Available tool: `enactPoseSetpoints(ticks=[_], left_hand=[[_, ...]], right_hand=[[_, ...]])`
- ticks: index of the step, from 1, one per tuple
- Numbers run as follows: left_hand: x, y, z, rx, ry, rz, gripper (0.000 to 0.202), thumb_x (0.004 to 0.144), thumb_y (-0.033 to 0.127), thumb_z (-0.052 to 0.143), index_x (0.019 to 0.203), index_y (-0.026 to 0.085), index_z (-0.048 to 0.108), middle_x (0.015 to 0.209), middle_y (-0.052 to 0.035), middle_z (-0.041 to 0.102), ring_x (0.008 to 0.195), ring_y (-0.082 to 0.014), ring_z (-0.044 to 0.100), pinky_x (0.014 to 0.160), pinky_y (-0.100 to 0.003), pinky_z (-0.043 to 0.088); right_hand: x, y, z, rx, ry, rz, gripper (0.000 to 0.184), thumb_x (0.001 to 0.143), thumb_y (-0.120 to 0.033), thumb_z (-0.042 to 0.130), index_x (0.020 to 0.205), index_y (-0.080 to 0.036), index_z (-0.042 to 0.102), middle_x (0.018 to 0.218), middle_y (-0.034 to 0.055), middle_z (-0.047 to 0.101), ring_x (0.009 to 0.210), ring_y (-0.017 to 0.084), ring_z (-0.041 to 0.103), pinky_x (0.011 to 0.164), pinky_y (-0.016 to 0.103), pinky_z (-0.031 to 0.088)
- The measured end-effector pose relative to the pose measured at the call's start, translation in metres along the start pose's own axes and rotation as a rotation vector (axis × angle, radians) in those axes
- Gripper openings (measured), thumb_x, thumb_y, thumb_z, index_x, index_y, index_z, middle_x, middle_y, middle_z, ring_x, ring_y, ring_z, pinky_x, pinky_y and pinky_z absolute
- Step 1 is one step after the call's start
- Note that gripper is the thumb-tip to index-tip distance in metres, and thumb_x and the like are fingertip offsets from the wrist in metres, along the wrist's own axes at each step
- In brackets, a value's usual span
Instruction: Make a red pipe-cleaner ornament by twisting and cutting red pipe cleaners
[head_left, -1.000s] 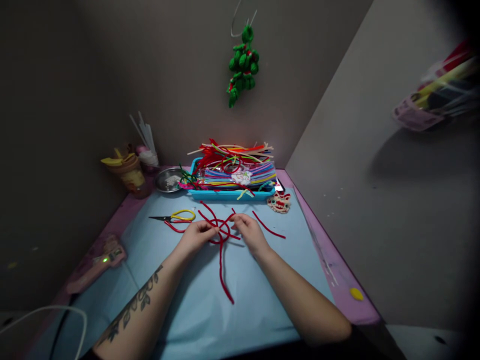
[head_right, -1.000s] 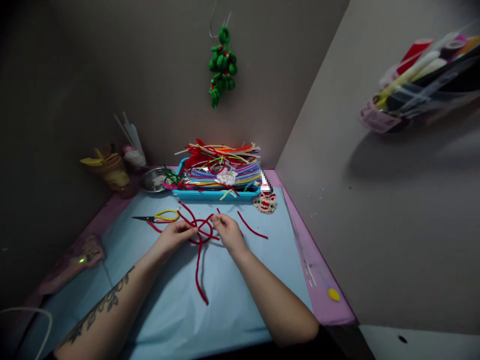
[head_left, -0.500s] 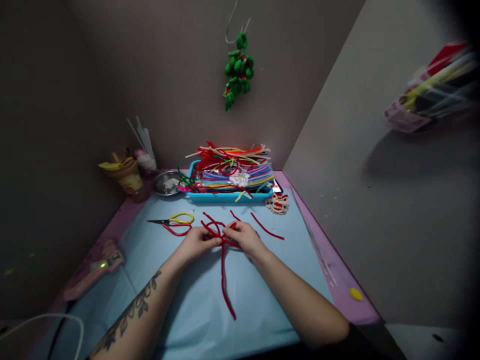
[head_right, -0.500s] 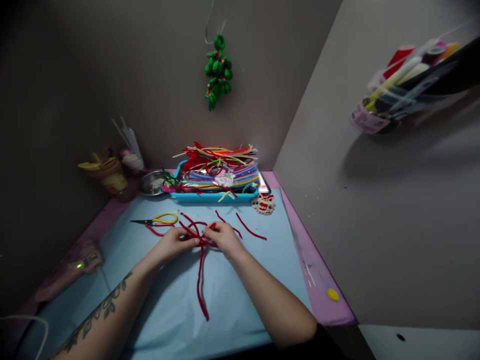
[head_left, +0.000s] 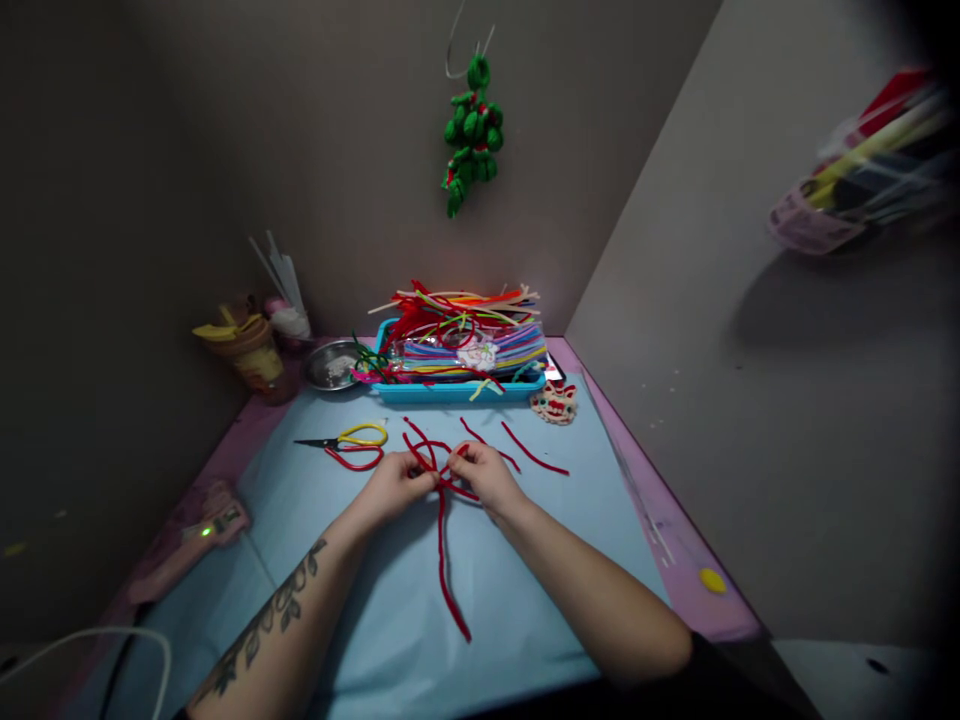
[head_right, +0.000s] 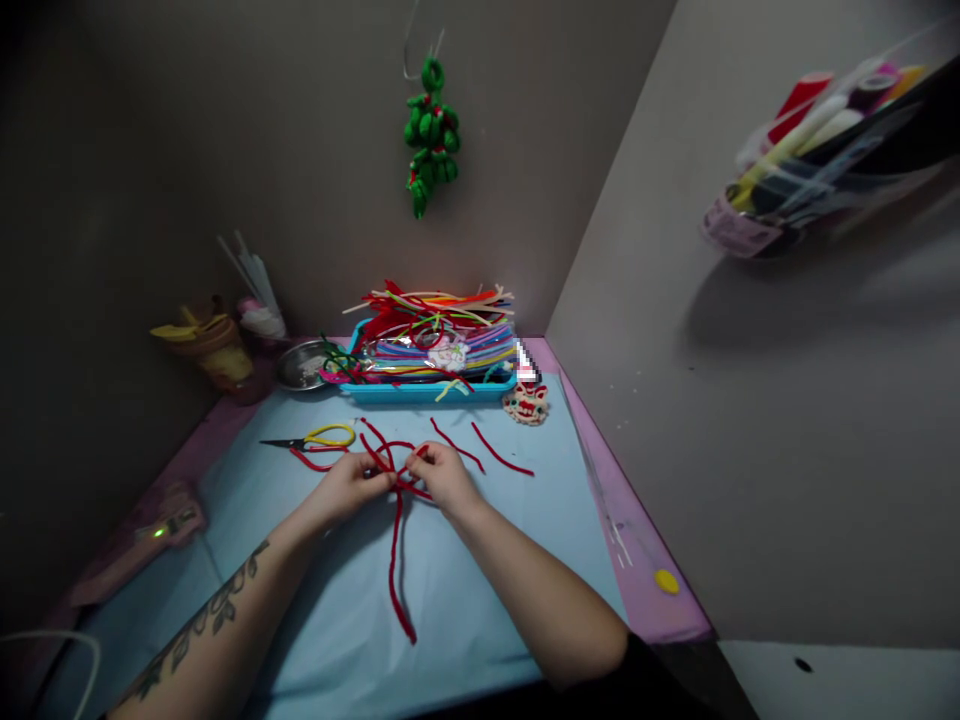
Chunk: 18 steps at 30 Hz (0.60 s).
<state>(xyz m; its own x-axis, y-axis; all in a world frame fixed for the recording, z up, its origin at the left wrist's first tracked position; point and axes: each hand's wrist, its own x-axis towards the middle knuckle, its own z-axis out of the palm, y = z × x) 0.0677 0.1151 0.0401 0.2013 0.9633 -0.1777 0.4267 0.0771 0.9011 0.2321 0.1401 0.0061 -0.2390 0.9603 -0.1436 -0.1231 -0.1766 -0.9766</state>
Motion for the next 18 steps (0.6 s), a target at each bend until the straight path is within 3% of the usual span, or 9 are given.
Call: enactPoseSetpoints(ticks=[6, 13, 16, 18], left_hand=[[-0.001, 0.001, 0.002, -0.015, -0.017, -0.009, 0.023, 0.068, 0.035, 0.058, 0.058, 0.014, 0.057, 0.049, 0.0051, 0.041, 0.049, -0.0091, 0.033, 0.047, -0.022, 0.025], [-0.004, 0.006, -0.002, -0.055, 0.032, -0.021, 0.024, 0.066, 0.035, 0.061, 0.056, 0.013, 0.061, 0.049, 0.0028, 0.049, 0.049, -0.0101, 0.037, 0.048, -0.023, 0.028], [-0.005, 0.009, -0.004, -0.061, 0.045, -0.02, 0.023, 0.066, 0.034, 0.061, 0.058, 0.012, 0.065, 0.052, -0.0008, 0.055, 0.051, -0.012, 0.043, 0.051, -0.024, 0.031], [-0.006, 0.01, -0.004, -0.049, 0.046, -0.029, 0.022, 0.065, 0.033, 0.062, 0.056, 0.013, 0.064, 0.051, -0.001, 0.055, 0.051, -0.0122, 0.043, 0.05, -0.024, 0.031]], right_hand=[[0.001, 0.004, -0.002, 0.042, 0.017, 0.013, 0.022, 0.061, -0.035, 0.07, 0.059, -0.018, 0.058, 0.051, -0.0038, 0.056, 0.049, 0.01, 0.045, 0.054, 0.024, 0.035], [0.002, -0.006, -0.009, -0.056, -0.09, -0.006, 0.032, 0.068, -0.047, 0.071, 0.07, -0.016, 0.065, 0.061, -0.0003, 0.062, 0.056, 0.012, 0.051, 0.056, 0.024, 0.036], [0.003, -0.013, -0.014, -0.08, -0.025, -0.058, 0.038, 0.074, -0.053, 0.064, 0.083, -0.016, 0.068, 0.065, 0.0011, 0.063, 0.061, 0.014, 0.054, 0.054, 0.024, 0.034], [0.005, -0.015, -0.017, -0.09, 0.042, -0.105, 0.035, 0.074, -0.051, 0.063, 0.078, -0.016, 0.067, 0.062, 0.0001, 0.061, 0.059, 0.013, 0.052, 0.053, 0.024, 0.034]])
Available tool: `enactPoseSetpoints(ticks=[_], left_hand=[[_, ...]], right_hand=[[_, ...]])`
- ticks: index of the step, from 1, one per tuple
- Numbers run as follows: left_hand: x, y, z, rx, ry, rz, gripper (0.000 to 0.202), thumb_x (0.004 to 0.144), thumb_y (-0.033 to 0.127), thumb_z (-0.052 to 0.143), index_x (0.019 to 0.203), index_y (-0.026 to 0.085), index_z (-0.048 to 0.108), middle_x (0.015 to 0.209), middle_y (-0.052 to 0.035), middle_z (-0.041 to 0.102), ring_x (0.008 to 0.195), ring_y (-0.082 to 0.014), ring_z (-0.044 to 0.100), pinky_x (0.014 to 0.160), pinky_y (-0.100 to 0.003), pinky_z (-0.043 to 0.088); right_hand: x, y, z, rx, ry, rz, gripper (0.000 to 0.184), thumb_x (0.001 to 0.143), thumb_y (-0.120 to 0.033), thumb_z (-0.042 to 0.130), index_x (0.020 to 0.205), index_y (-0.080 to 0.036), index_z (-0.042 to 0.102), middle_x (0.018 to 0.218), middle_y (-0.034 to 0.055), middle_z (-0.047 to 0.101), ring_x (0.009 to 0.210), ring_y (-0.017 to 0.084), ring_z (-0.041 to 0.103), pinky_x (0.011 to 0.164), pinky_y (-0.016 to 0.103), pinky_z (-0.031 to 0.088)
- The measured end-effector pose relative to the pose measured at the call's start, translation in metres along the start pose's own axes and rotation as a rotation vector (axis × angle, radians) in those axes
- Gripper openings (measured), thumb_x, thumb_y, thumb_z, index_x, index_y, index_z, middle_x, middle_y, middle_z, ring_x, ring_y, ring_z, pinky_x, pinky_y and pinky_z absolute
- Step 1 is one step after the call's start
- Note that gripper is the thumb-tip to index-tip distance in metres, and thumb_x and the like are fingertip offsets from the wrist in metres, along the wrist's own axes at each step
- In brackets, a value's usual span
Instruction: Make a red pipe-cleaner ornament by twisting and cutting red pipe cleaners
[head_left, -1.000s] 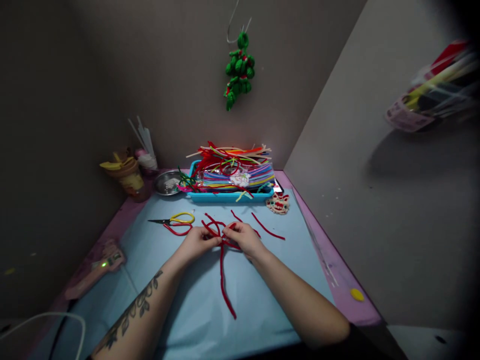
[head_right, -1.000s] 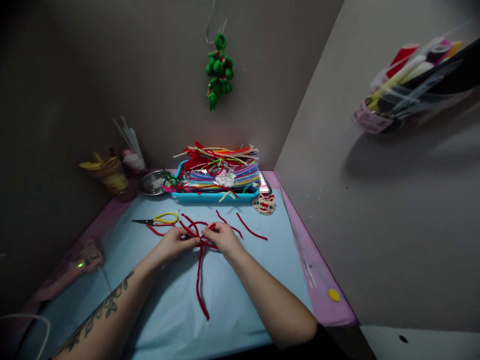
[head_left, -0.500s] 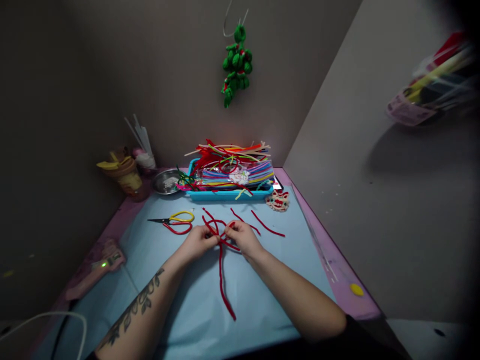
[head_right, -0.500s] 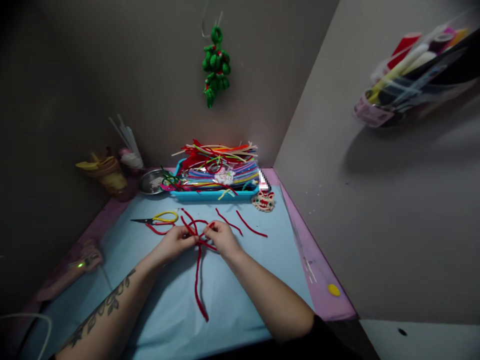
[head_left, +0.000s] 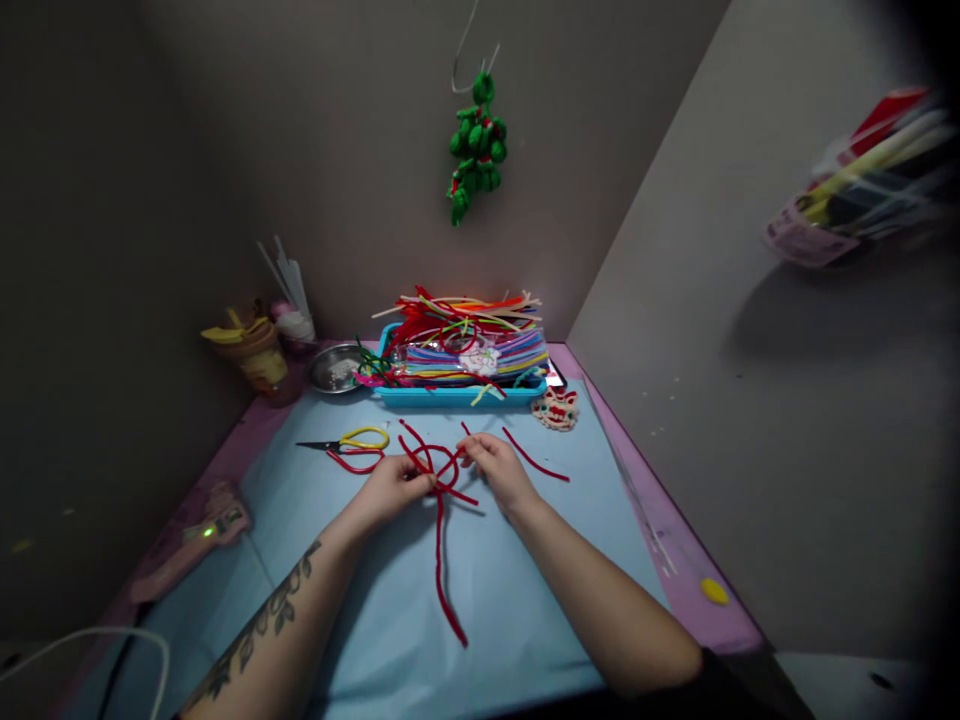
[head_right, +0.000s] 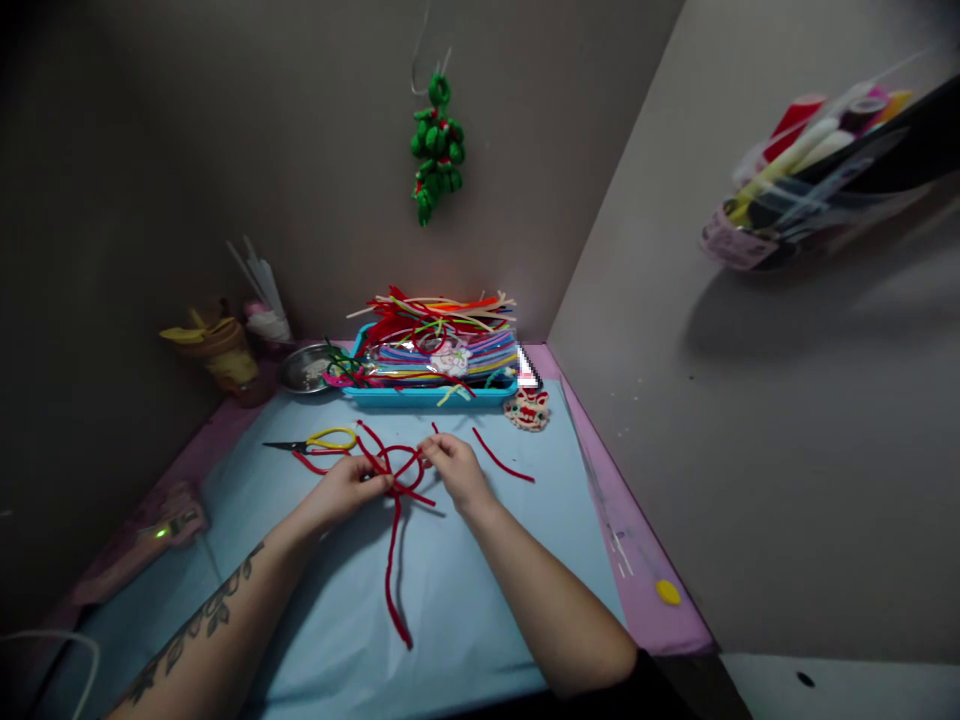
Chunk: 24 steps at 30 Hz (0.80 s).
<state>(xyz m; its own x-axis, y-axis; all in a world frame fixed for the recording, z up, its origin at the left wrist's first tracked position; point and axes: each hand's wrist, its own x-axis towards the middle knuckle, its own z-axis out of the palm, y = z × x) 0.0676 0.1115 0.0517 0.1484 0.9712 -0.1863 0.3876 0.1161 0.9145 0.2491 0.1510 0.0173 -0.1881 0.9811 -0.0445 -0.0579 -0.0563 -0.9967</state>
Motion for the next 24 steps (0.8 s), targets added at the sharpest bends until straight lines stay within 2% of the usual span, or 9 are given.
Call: enactPoseSetpoints(ticks=[3, 7, 11, 14, 17, 19, 21, 23, 24], left_hand=[[0.0, -0.001, 0.002, -0.002, -0.021, 0.003, 0.023, 0.066, 0.033, 0.062, 0.054, 0.014, 0.061, 0.05, 0.001, 0.051, 0.049, -0.011, 0.04, 0.049, -0.024, 0.029], [0.0, -0.004, 0.004, -0.012, -0.064, 0.017, 0.024, 0.068, 0.034, 0.061, 0.054, 0.015, 0.058, 0.049, 0.0028, 0.047, 0.049, -0.0097, 0.037, 0.048, -0.023, 0.027], [0.002, -0.008, 0.004, -0.023, -0.072, 0.012, 0.027, 0.069, 0.038, 0.062, 0.057, 0.014, 0.059, 0.05, 0.0028, 0.047, 0.049, -0.0096, 0.038, 0.049, -0.023, 0.028], [0.002, -0.009, 0.004, -0.026, -0.071, 0.003, 0.028, 0.068, 0.039, 0.063, 0.057, 0.014, 0.059, 0.05, 0.0027, 0.048, 0.049, -0.0096, 0.038, 0.049, -0.023, 0.028], [0.002, -0.007, 0.003, 0.006, -0.072, 0.006, 0.029, 0.067, 0.039, 0.063, 0.055, 0.014, 0.058, 0.049, 0.0032, 0.046, 0.049, -0.0094, 0.036, 0.048, -0.023, 0.027], [0.0, -0.005, 0.003, 0.024, -0.116, 0.013, 0.028, 0.067, 0.038, 0.063, 0.055, 0.014, 0.058, 0.048, 0.0032, 0.044, 0.049, -0.0094, 0.035, 0.047, -0.023, 0.026], [-0.003, -0.001, 0.004, 0.032, -0.217, 0.015, 0.025, 0.067, 0.035, 0.062, 0.055, 0.014, 0.058, 0.048, 0.0035, 0.044, 0.048, -0.0092, 0.035, 0.046, -0.023, 0.026], [-0.007, 0.003, 0.006, 0.028, -0.35, 0.012, 0.022, 0.066, 0.032, 0.062, 0.054, 0.014, 0.059, 0.047, 0.004, 0.044, 0.047, -0.0089, 0.035, 0.046, -0.022, 0.026], [-0.009, 0.004, 0.006, 0.012, -0.371, 0.01, 0.02, 0.064, 0.03, 0.063, 0.053, 0.014, 0.059, 0.047, 0.0043, 0.044, 0.046, -0.0087, 0.035, 0.045, -0.022, 0.026]], right_hand=[[0.001, 0.0, -0.002, -0.045, 0.029, -0.077, 0.03, 0.074, -0.045, 0.064, 0.063, -0.018, 0.059, 0.055, -0.0026, 0.054, 0.054, 0.012, 0.045, 0.054, 0.025, 0.034], [0.0, 0.003, 0.0, -0.093, 0.037, -0.076, 0.031, 0.075, -0.043, 0.061, 0.058, -0.019, 0.052, 0.051, -0.0049, 0.047, 0.049, 0.01, 0.037, 0.051, 0.024, 0.03], [0.001, 0.009, 0.004, 0.051, 0.024, 0.091, 0.033, 0.07, -0.048, 0.062, 0.059, -0.02, 0.049, 0.048, -0.0053, 0.046, 0.045, 0.009, 0.036, 0.046, 0.023, 0.026], [0.002, 0.009, 0.004, 0.122, 0.004, 0.185, 0.036, 0.066, -0.052, 0.065, 0.061, -0.02, 0.049, 0.047, -0.0048, 0.048, 0.044, 0.009, 0.039, 0.045, 0.023, 0.026], [0.002, 0.001, -0.002, -0.014, -0.036, 0.077, 0.036, 0.07, -0.053, 0.065, 0.064, -0.018, 0.058, 0.058, -0.0004, 0.058, 0.052, 0.012, 0.047, 0.05, 0.024, 0.034], [0.001, -0.009, -0.006, -0.113, -0.058, -0.061, 0.035, 0.074, -0.053, 0.063, 0.077, -0.018, 0.067, 0.079, 0.0044, 0.067, 0.071, 0.016, 0.057, 0.064, 0.027, 0.042], [0.0, -0.017, -0.008, -0.17, -0.097, -0.15, 0.037, 0.076, -0.053, 0.064, 0.09, -0.02, 0.072, 0.096, 0.0066, 0.068, 0.091, 0.02, 0.059, 0.078, 0.032, 0.044], [-0.001, -0.022, -0.009, -0.171, -0.186, -0.131, 0.038, 0.073, -0.053, 0.068, 0.092, -0.02, 0.073, 0.095, 0.0063, 0.069, 0.092, 0.021, 0.059, 0.081, 0.034, 0.043], [-0.002, -0.023, -0.008, -0.145, -0.235, -0.092, 0.039, 0.071, -0.053, 0.07, 0.09, -0.019, 0.073, 0.089, 0.0054, 0.069, 0.086, 0.02, 0.059, 0.078, 0.033, 0.044]])
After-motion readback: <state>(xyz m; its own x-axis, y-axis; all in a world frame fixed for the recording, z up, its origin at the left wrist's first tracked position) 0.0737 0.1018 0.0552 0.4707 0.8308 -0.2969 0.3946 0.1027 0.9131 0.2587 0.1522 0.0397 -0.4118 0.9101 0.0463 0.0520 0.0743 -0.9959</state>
